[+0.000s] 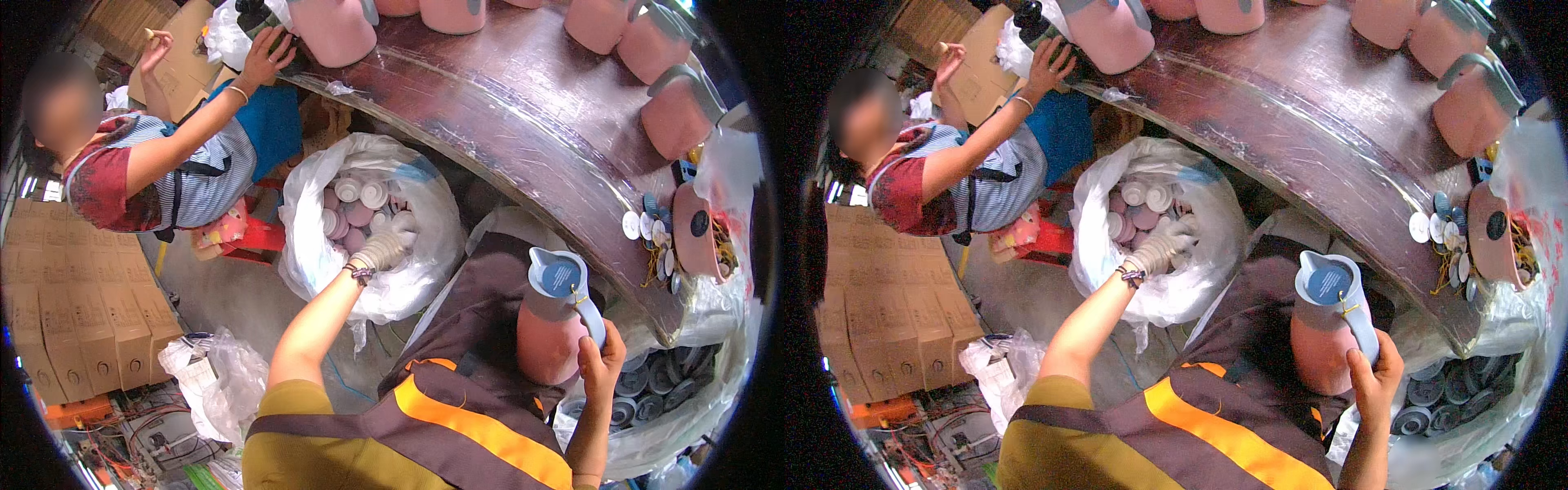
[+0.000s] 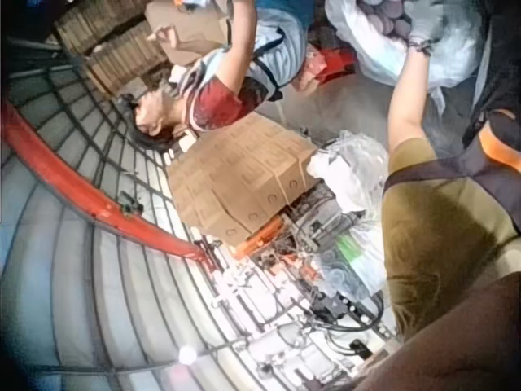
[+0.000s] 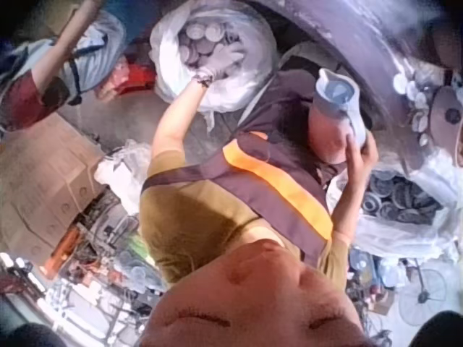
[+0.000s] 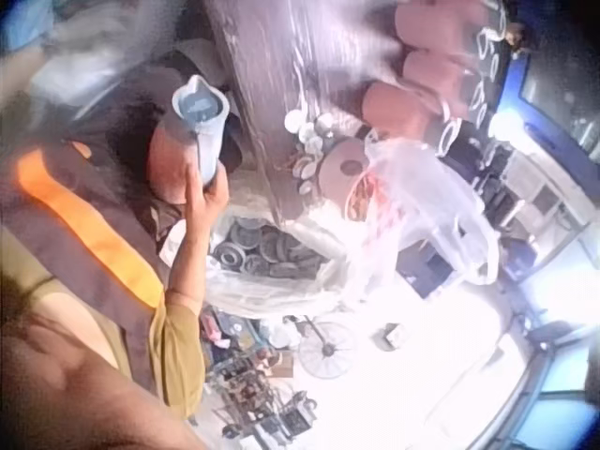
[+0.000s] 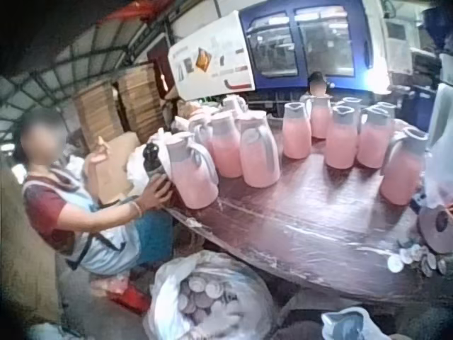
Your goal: The person assembles pink kettles by attaching grey lids and securing them with rubber bands. They pick up kettle bodies, place lids on top, and wrap bands around the necks to hold the parts together.
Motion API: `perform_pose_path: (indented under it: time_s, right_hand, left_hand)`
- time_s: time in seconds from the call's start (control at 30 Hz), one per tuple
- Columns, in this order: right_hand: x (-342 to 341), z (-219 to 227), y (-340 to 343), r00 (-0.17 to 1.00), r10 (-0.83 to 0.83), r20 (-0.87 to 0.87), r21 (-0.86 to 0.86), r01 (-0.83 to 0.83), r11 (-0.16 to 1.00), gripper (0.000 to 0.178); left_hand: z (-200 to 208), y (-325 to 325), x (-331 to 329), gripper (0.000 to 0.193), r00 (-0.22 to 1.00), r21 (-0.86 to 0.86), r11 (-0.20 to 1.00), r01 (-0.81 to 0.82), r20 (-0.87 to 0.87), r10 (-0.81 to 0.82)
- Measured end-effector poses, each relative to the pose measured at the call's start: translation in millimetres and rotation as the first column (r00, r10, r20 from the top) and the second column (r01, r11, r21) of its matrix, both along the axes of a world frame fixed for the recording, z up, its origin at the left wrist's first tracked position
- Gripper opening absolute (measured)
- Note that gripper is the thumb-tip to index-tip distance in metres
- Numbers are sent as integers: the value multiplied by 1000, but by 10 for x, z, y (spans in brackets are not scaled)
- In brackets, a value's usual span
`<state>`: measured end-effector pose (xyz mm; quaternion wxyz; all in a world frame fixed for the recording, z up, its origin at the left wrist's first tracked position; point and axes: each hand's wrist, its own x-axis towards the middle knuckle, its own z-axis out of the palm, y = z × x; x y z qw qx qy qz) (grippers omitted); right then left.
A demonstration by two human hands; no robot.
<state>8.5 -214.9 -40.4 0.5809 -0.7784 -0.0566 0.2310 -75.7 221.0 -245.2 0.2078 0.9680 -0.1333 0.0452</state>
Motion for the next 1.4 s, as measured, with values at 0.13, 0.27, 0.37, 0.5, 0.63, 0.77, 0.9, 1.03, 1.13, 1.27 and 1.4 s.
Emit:
perform_pose_path:
  time_s: [0.13,0.27,0.37,0.5,0.63,0.77,0.9,1.03,1.13,1.27,1.4]
  right_hand:
    - [18,29,257,998,11,-59,-57,-14,998,29]
    - [26,72,420,997,-5,-78,-136,-6,991,29]
    - [10,114,445,987,-67,-149,-178,40,983,29]
    - [22,28,396,998,-36,-47,-188,26,982,32]
    - [17,97,435,976,173,136,-268,-131,954,37]
    - [48,216,738,645,651,401,-470,-465,750,38]
    - [69,420,919,545,639,542,-470,-434,769,37]
    - [24,402,714,544,598,588,-462,-380,801,36]
    - [-17,408,544,584,576,572,-436,-377,817,36]
    - [-12,333,324,757,426,496,-133,-419,898,37]
    - [-19,396,203,636,485,599,-242,-434,868,36]
  left_hand:
    - [-590,335,-254,35,347,143,508,-850,-574,742]
    - [-1144,291,-548,36,198,551,704,-447,-707,679]
    - [-1234,-12,-753,33,184,735,544,-406,-517,836]
    - [-1403,118,-694,44,103,742,646,-178,-639,762]
    - [-265,215,-414,56,369,343,565,-750,-491,789]
    - [1306,-161,86,73,835,-541,638,-548,-316,450]
    - [1956,-911,467,69,996,-709,702,-70,-11,88]
    - [1958,-1386,607,55,989,-755,643,-129,-50,140]
    - [1989,-1625,565,48,980,-732,662,-163,-40,197]
    - [2051,-1742,525,43,984,-745,661,-90,37,175]
    - [2215,-1735,591,40,986,-596,793,123,164,-30]
